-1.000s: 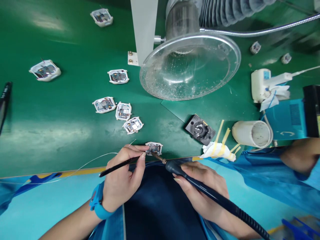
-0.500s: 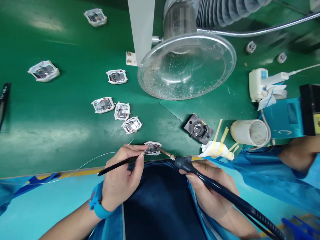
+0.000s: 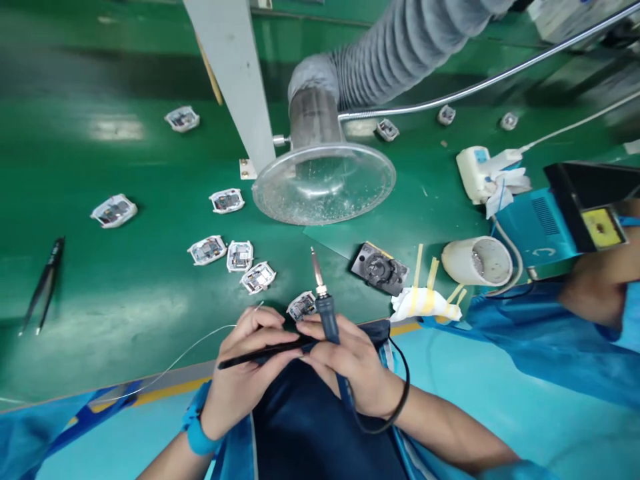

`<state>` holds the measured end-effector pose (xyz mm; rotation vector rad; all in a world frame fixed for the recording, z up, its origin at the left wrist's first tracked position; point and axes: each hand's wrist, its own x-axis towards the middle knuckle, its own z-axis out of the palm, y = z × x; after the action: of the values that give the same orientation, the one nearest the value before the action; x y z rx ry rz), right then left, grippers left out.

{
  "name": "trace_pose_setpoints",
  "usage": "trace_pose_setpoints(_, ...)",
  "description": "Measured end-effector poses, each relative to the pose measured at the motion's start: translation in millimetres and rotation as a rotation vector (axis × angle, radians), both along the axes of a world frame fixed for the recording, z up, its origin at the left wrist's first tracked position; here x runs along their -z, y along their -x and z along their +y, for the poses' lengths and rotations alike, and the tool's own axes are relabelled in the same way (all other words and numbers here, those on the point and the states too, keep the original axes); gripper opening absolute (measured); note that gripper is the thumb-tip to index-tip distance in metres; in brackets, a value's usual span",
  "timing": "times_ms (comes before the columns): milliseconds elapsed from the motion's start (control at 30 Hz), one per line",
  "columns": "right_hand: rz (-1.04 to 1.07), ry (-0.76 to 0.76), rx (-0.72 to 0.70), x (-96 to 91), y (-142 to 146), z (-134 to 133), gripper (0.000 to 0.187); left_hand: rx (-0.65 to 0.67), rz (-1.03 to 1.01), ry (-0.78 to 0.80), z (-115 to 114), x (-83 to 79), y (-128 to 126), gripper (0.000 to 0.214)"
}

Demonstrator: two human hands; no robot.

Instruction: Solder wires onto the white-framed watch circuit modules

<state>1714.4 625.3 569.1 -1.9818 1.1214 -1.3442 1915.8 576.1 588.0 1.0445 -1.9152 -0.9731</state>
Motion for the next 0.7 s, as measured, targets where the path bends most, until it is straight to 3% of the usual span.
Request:
trace_pose_setpoints(167, -0.009, -0.014, 0.086, 13.8, 12.7, -3.6, 0.018, 0.025, -0.193, 0.158, -3.5, 8.1, 12.2, 0.021)
trace_pose_setpoints(233, 0.090, -0.013, 0.191, 20.8, 30.9, -2.7, 0.015, -0.031, -0.347, 0.260, -3.2, 13.6, 16.5, 0.034)
trace_pose_setpoints(300, 0.235, 0.005, 0.302, 27.9, 47.7, -1.9, 0.016, -0.048, -0.436, 0.320, -2.0, 16.8, 18.5, 0.033)
trace_pose_setpoints(433, 0.382, 0.048, 0.347, 37.8, 58.2, -1.1, 0.019, 0.004, -0.453, 0.350, -14.0, 5.5, 5.4, 0.024)
trace_pose_setpoints(533, 0.403, 0.091, 0.354, 41.7, 51.4, -1.5, 0.020, -0.112, -0.537, 0.475, -56.6, -17.5, -17.4, 0.024)
trace_pose_setpoints(633, 0.392, 0.115, 0.369, 44.2, 44.9, -3.9, 0.018, -0.366, -0.701, 0.407, -128.1, -41.5, -34.3, 0.031)
trace_pose_setpoints(700, 0.389, 0.131, 0.381, 44.3, 42.1, -6.5, 0.017, -0.448, -0.740, 0.361, -180.1, -52.0, -37.7, 0.042)
